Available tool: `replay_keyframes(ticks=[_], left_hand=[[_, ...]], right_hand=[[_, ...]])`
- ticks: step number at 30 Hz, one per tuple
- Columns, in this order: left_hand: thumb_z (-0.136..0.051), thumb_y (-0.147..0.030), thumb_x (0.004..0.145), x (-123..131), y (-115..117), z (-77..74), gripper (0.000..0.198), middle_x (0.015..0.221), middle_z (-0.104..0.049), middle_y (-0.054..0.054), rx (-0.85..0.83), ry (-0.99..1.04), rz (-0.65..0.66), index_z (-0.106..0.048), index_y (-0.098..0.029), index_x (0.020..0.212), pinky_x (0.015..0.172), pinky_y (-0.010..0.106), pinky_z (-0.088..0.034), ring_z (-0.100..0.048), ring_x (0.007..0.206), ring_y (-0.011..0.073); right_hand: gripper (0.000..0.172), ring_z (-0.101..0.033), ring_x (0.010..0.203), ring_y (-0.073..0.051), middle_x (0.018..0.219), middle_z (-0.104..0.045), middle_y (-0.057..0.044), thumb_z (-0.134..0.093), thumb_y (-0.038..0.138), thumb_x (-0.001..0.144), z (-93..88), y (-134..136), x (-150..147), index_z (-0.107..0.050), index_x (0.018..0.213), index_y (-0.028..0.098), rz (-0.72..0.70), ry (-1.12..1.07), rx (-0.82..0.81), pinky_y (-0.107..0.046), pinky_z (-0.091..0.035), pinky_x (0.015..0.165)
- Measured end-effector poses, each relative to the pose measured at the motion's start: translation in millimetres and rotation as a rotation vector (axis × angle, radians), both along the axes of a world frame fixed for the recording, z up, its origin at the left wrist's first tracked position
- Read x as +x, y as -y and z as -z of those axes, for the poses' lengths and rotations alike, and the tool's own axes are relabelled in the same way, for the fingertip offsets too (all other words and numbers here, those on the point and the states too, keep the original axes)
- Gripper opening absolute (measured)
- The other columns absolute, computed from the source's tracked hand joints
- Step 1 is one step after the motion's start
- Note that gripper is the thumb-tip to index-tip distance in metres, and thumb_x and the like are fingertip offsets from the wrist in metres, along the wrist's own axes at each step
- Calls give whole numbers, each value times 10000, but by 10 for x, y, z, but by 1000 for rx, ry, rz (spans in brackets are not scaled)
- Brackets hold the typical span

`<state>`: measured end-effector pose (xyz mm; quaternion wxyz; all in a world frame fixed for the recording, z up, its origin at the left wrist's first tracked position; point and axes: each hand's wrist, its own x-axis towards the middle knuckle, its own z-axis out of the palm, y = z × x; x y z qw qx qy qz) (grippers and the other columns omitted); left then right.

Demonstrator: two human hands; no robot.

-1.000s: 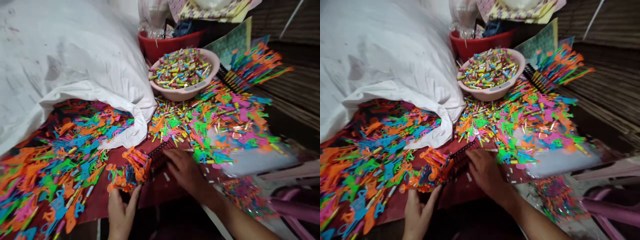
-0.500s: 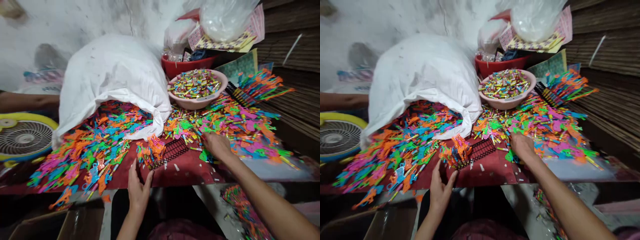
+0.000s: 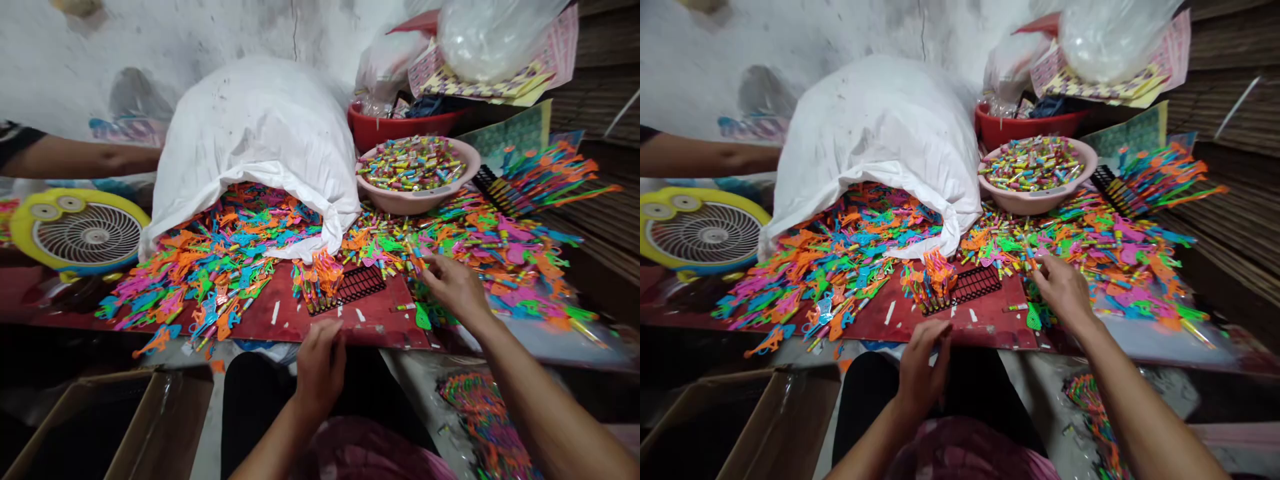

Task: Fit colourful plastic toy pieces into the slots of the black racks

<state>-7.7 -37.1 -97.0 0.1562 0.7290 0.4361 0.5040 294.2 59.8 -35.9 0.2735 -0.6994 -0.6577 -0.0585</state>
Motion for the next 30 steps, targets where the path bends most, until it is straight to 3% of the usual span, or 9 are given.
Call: replay_keyframes(ticks=[4,7,11,14,17,22,24,27,30], left_hand=[[-489,-161,943,212,-78,-65,279,1089,-679,96,-92,19,158,-612,-218,1187,910,362,-516,-620,1046,202],[-509,-283,956,381,-96,-186,286,1085,-678,101,-275,176,207,-609,-207,1214,890,368,-512,-627,995,208],[-533,-485,932,557,-58,-349,608,1056,-664,86,-689,606,245,-386,-198,1448,691,282,-515,-629,822,166],[-639,-504,860,557,-21,-357,628,872,-627,18,-869,839,213,-457,-193,1375,550,204,-433,-569,667,109],[-761,-452,755,446,5,-307,533,717,-526,-53,-958,938,192,-599,-183,1185,489,171,-347,-443,527,44],[-802,-375,675,283,3,-359,527,696,-522,-64,-1126,934,176,-641,-162,1130,455,163,-313,-411,484,22],[-794,-356,666,265,-16,-420,514,687,-534,-61,-1167,896,179,-647,-147,1111,439,163,-290,-396,463,17],[-783,-339,655,242,-60,-496,468,633,-532,-67,-1204,831,227,-656,-129,1053,416,166,-242,-350,417,9],[-744,-392,707,186,-98,-529,404,591,-520,-67,-1193,788,280,-660,-124,997,419,172,-248,-342,404,16]], right_hand=[[355,-606,687,-180,798,-684,-64,-522,365,841,2,-80,-105,-682,1067,143,18,-347,166,-290,-450,658],[378,-581,632,-153,771,-663,-35,-608,374,794,-83,47,-316,-663,1089,144,-36,-720,203,-278,-469,620],[306,-609,643,-140,781,-680,-24,-679,388,792,-79,545,-744,-680,1010,175,-306,-945,-171,-245,-490,589],[290,-629,644,-137,795,-688,-16,-603,385,886,65,866,-965,-646,1094,188,-496,-1048,-406,-247,-514,582],[255,-661,775,-148,907,-702,-23,-533,355,953,198,969,-974,-634,1138,213,-620,-906,-420,-266,-541,686],[277,-630,837,-158,936,-668,-44,-486,246,983,245,832,-785,-603,1233,216,-555,-293,-40,-278,-495,758],[322,-602,807,-155,906,-648,-44,-465,203,987,218,762,-751,-588,1285,219,-582,-39,11,-263,-457,722],[251,-543,701,-136,788,-601,-21,-477,178,978,160,695,-760,-675,1128,217,-613,194,8,-243,-388,647],[203,-539,687,-131,773,-595,-24,-494,174,963,138,663,-782,-695,958,195,-654,218,-49,-240,-375,642]])
